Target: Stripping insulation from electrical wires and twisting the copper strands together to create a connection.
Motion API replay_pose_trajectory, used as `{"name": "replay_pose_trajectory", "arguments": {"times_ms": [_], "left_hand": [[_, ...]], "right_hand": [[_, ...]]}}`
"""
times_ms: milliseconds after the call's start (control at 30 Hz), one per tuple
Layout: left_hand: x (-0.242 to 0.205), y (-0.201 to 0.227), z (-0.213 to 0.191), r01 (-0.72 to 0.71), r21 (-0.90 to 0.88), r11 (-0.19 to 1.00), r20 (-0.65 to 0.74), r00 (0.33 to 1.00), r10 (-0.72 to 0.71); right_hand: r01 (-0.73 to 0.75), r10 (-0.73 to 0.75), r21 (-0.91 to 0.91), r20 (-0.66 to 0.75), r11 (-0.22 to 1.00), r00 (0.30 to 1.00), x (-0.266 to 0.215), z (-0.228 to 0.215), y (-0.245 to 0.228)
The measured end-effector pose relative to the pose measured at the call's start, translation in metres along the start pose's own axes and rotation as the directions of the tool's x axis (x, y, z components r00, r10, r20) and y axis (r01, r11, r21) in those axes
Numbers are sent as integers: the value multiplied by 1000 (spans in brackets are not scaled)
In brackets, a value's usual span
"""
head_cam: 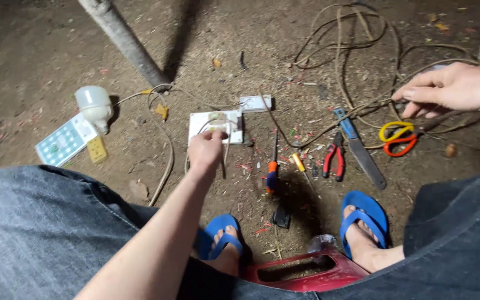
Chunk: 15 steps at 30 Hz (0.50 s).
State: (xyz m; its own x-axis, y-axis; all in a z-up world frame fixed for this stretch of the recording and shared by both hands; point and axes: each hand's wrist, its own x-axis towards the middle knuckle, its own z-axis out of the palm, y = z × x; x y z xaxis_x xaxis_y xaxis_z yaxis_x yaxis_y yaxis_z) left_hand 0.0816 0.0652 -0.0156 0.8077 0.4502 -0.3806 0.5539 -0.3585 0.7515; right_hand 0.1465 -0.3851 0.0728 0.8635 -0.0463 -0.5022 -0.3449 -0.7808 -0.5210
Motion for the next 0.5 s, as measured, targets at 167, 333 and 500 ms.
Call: {"name": "replay_pose_trajectory", "arguments": {"times_ms": [167, 333, 500], "left_hand": [[18, -4, 4, 266, -395, 879, 1, 957, -289], [9, 6, 0, 340, -536, 772, 81, 932, -354], [34, -17, 17, 386, -695, 606, 217, 917, -335]], "right_hand": [[-75, 78, -113, 22, 991, 997, -54, 10, -19], [-60, 81, -294, 57, 954, 995, -70, 22, -21], [-46, 44, -78, -21, 996, 999, -101, 23, -40]]}}
